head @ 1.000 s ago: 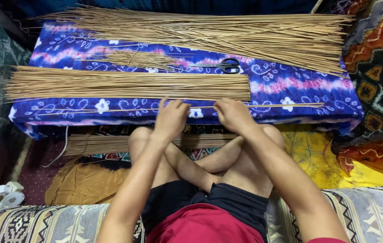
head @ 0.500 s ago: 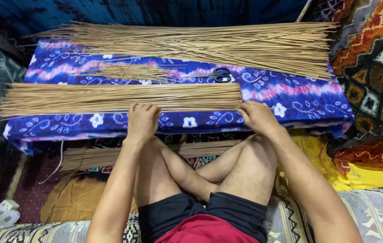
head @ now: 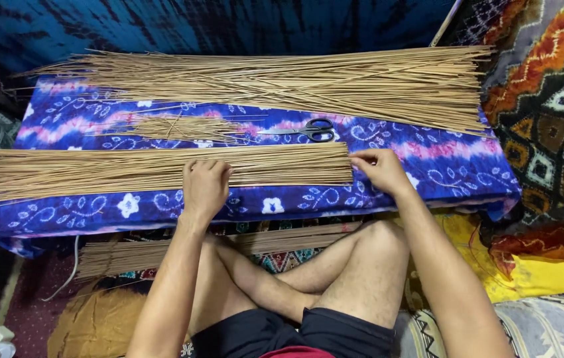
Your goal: The person sits cross-legged at a low table and repeatedly picks up long bamboo sticks, aligns them with a stack, and cuts them to length using scissors. The cut pieces are placed back into the stack, and the process continues throughout the clip.
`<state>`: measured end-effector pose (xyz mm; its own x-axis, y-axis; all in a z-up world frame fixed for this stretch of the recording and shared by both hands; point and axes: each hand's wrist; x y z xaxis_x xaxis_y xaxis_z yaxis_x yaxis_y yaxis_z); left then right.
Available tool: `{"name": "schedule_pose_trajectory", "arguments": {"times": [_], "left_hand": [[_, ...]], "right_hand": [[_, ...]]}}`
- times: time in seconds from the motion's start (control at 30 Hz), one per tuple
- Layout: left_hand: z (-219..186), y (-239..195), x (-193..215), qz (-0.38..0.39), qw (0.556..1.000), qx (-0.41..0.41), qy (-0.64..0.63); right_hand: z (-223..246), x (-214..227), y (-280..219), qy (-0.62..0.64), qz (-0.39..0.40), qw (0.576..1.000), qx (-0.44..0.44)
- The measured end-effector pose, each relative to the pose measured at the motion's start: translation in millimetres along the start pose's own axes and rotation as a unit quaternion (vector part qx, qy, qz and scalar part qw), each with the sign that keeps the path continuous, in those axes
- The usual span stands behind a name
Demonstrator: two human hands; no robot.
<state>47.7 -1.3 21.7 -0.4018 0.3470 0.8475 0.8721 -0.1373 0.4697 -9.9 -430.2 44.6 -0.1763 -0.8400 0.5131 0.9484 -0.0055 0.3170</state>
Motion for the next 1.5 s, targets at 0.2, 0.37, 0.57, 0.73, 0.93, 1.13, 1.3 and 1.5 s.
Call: {"name": "schedule_pose_trajectory", "arguments": {"times": [0.2, 0.37, 0.57, 0.73, 0.93, 1.13, 1.3, 1.5], "left_hand": [[3, 15, -22, -0.017, 1.000, 0.025, 0.000], [7, 22, -37, -0.028, 0.999, 0.020, 0.011], [16, 23, -42, -0.049, 0.999, 0.005, 0.006], [28, 22, -52, -0.047, 0.999, -0.004, 0.010], [31, 24, -44, -0.039, 0.999, 0.014, 0.004], [37, 25, -49, -0.036, 0.999, 0.020, -0.018], [39, 24, -53, -0.040, 0.999, 0.011, -0.021], [40, 22, -55, -0.046, 0.998, 0.010, -0.037]], "right_hand": [[-37, -18, 25, 0.129, -0.093, 0.987, -0.020], [-86, -40, 35, 0.144, -0.175, 0.974, 0.019], [-53, -49, 20, 0.146, -0.217, 0.964, 0.040], [-45, -45, 23, 0.149, -0.209, 0.965, 0.055], [-63, -42, 26, 0.132, -0.160, 0.976, 0.066], [-65, -43, 24, 0.179, -0.163, 0.970, 0.033], [-57, -43, 24, 0.144, -0.172, 0.973, 0.056], [-58, -43, 24, 0.114, -0.166, 0.978, 0.056]]}}
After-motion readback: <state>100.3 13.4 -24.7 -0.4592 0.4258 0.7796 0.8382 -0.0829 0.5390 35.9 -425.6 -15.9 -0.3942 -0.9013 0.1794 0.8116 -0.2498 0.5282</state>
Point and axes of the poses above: each hand's wrist, its own y-axis towards the middle knuckle, its own x-axis out of the back of the hand, z = x × y, and after that the axes turned 14 degrees about x, right-handed
